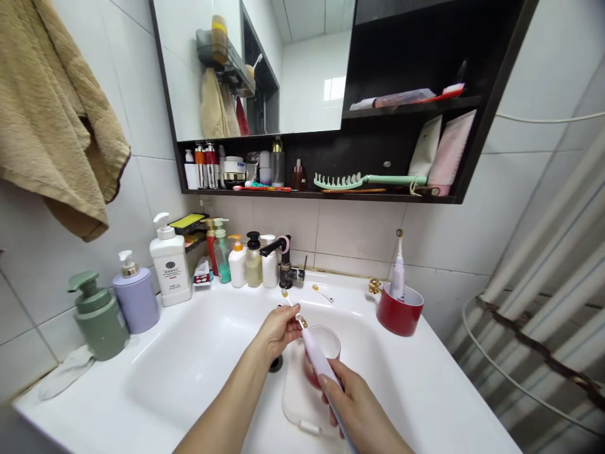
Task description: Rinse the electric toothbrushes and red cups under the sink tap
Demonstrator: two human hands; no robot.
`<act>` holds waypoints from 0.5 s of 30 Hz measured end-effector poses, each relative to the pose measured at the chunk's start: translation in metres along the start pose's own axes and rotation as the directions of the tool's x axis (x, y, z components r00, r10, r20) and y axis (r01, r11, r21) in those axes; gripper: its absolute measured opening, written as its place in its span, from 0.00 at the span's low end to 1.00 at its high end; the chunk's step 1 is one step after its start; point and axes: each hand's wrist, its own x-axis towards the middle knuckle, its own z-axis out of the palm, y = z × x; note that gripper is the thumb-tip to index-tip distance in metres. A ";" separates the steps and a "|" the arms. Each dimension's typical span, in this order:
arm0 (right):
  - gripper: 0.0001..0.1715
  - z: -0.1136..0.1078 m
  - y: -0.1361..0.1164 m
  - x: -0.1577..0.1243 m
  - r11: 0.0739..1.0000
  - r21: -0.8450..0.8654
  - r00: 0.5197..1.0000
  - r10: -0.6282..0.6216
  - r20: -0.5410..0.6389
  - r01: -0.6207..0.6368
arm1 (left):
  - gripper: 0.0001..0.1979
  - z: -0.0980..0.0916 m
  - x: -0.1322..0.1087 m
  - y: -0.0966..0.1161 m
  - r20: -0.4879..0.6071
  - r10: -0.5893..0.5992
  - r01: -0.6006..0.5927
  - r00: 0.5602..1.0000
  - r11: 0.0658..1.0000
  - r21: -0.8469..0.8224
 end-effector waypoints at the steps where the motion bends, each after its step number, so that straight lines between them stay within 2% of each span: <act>1: 0.17 0.000 0.000 0.000 1.000 0.004 1.000 -0.001 -0.003 0.001 | 0.09 0.001 0.000 0.000 0.006 0.011 -0.011 1.000 1.000 0.005; 10: 0.19 -0.001 -0.003 0.001 0.998 0.056 1.000 0.022 -0.011 -0.021 | 0.10 0.012 -0.003 -0.003 -0.025 0.124 -0.120 0.992 0.986 0.116; 15: 0.19 0.001 -0.004 0.001 0.998 0.058 0.998 -0.028 -0.061 0.032 | 0.10 0.020 -0.009 -0.004 0.024 0.104 -0.106 0.994 0.990 0.098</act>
